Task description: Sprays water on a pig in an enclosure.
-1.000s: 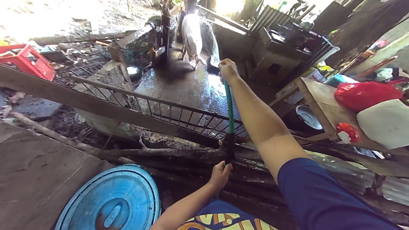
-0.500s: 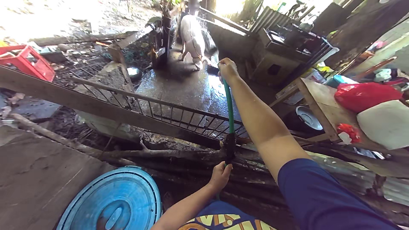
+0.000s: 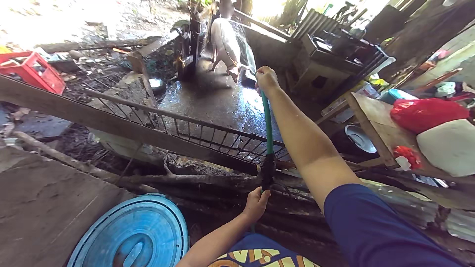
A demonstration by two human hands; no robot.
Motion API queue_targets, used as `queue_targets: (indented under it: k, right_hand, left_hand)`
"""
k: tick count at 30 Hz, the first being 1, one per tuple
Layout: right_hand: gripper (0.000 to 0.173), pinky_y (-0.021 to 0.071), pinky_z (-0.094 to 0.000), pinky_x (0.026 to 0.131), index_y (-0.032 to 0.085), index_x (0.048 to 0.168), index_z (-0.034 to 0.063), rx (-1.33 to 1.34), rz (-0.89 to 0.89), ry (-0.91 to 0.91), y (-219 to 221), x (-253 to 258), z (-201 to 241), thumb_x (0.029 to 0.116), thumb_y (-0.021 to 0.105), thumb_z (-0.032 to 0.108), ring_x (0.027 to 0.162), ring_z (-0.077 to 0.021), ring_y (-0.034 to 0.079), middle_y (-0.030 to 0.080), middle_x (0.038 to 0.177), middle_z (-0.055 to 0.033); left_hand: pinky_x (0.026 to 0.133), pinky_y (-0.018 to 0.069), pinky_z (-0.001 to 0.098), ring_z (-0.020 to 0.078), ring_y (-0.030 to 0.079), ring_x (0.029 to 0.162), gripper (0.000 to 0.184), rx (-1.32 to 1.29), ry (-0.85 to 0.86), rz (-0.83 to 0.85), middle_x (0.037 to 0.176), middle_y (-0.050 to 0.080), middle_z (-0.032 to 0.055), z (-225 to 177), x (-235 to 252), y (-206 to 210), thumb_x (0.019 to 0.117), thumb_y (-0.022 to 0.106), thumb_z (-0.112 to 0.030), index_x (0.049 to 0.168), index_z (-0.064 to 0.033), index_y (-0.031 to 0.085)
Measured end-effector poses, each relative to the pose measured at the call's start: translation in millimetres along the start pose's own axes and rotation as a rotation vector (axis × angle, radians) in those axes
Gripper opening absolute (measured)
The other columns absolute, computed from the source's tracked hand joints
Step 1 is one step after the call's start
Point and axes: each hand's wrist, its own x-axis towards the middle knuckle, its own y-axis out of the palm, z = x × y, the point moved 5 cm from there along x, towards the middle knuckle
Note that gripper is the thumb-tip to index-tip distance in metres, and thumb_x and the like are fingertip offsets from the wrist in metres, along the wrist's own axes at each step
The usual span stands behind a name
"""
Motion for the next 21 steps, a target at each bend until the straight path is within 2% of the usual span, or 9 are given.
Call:
queue_targets:
  k: [21]
  right_hand:
    - [0.032, 0.0515, -0.0339, 0.056, 0.055, 0.136, 0.0082, -0.036, 0.008, 0.023, 4.2, 12.6, -12.1, 0.1112, 0.041, 0.023, 0.059, -0.0176, 0.057, 0.061, 0.087, -0.0113]
  left_hand:
    - [0.056, 0.0424, 0.0176, -0.0017, 0.045, 0.055, 0.028, -0.004, -0.013, 0.017, 0.065, 0.047, -0.0077, 1.1, 3.0, -0.5, 0.1051, 0.046, -0.019, 0.096, 0.0, 0.063]
